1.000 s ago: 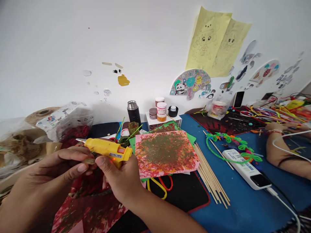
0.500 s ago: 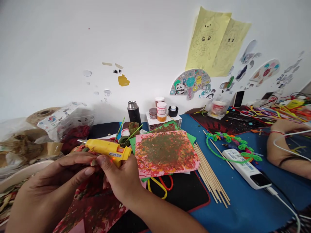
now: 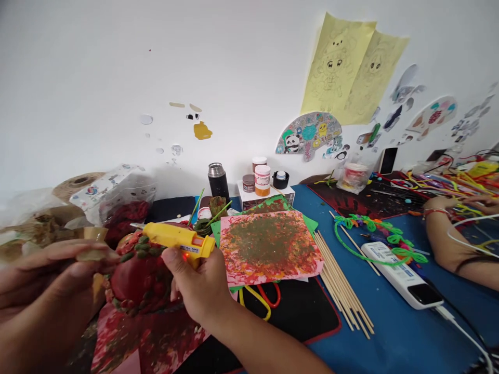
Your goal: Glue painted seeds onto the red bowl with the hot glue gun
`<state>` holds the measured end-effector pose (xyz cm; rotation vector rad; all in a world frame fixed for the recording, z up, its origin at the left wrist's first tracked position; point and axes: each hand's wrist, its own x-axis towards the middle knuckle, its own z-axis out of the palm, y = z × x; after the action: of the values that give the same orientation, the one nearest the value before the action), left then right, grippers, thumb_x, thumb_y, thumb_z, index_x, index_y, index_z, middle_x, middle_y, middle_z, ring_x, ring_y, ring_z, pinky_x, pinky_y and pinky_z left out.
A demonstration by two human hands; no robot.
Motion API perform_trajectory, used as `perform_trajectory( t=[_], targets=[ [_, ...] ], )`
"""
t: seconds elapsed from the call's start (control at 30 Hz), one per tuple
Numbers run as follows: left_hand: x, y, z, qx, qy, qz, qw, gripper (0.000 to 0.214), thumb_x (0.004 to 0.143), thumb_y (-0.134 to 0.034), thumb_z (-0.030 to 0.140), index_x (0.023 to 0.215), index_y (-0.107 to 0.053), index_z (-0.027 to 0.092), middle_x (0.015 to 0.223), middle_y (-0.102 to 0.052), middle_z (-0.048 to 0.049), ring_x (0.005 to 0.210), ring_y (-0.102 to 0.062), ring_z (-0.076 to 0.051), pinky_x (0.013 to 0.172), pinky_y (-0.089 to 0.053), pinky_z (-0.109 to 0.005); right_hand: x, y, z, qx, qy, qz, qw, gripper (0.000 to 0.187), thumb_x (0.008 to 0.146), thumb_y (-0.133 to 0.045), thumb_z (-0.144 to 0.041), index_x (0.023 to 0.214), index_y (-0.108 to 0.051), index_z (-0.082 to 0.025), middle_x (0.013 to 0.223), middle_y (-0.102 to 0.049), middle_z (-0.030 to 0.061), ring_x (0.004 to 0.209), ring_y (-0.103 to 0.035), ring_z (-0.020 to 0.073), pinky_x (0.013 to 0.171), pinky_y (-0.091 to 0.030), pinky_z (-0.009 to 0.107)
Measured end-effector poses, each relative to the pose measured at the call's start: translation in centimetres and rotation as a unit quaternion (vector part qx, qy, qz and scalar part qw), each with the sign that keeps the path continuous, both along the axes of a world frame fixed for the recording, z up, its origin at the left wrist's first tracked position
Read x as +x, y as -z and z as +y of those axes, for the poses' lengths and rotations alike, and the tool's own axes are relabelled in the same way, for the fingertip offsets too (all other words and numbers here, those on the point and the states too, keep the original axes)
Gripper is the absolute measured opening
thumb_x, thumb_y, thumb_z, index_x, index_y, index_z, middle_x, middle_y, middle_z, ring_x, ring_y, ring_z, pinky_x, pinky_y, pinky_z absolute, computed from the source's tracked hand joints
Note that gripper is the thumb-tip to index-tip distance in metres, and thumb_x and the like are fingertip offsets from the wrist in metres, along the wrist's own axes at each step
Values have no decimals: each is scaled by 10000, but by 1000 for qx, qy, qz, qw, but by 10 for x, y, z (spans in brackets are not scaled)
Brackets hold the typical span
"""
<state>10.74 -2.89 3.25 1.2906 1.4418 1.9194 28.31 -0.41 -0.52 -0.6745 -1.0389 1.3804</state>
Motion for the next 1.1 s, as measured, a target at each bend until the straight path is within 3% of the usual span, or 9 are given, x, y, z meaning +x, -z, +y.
perform_trajectory(
  t=[0.13, 0.23, 0.43, 0.63, 0.87, 1.1],
  targets=[
    [-16, -1, 24, -21, 54, -130, 990, 451, 659, -1069, 499, 1003, -876, 280, 986, -882, -16, 835, -798, -164, 765, -687, -211, 1, 1, -1, 16, 5, 16, 1000, 719, 908, -786, -911, 866, -727, -195, 473, -442, -111, 366, -479, 96, 410, -421, 208],
    [-23, 3, 37, -28, 72, -150, 986, 494, 597, -1097, 493, 975, -868, 272, 914, -851, 7, 772, -762, -134, 727, -665, -197, -1, 6, -3, 20, -9, 1, 1000, 728, 906, -792, -910, 844, -725, -188, 483, -452, -103, 374, -471, 87, 422, -417, 205],
    [-24, 13, 35, -37, 73, -129, 988, 451, 675, -1060, 498, 1026, -868, 288, 936, -868, -2, 752, -775, -165, 675, -673, -240, -3, 15, -4, 33, -21, -48, 998, 699, 973, -752, -866, 908, -762, -171, 509, -470, -90, 404, -465, 88, 419, -389, 198],
    [-26, 21, 29, -43, 42, -44, 997, 452, 748, -1004, 563, 1102, -862, 321, 1006, -911, -12, 802, -832, -221, 721, -708, -298, -1, 14, -6, 53, -23, -63, 996, 617, 1029, -747, -789, 867, -711, -194, 522, -489, -81, 412, -476, 93, 418, -367, 205],
    [-20, 14, 22, -68, 22, -29, 997, 472, 719, -1016, 585, 1090, -875, 329, 1056, -909, -14, 855, -817, -218, 700, -685, -267, 1, 7, -7, 95, -23, -90, 991, 575, 1074, -708, -740, 808, -643, -234, 529, -488, -67, 438, -482, 111, 425, -343, 229],
    [-15, 10, 21, -75, 18, -30, 997, 484, 692, -1019, 581, 1068, -882, 309, 1012, -901, -21, 834, -799, -206, 681, -670, -249, 1, 8, -7, 93, -7, -96, 991, 581, 1071, -702, -747, 793, -619, -244, 523, -461, -72, 432, -475, 116, 406, -340, 231]
  ],
)
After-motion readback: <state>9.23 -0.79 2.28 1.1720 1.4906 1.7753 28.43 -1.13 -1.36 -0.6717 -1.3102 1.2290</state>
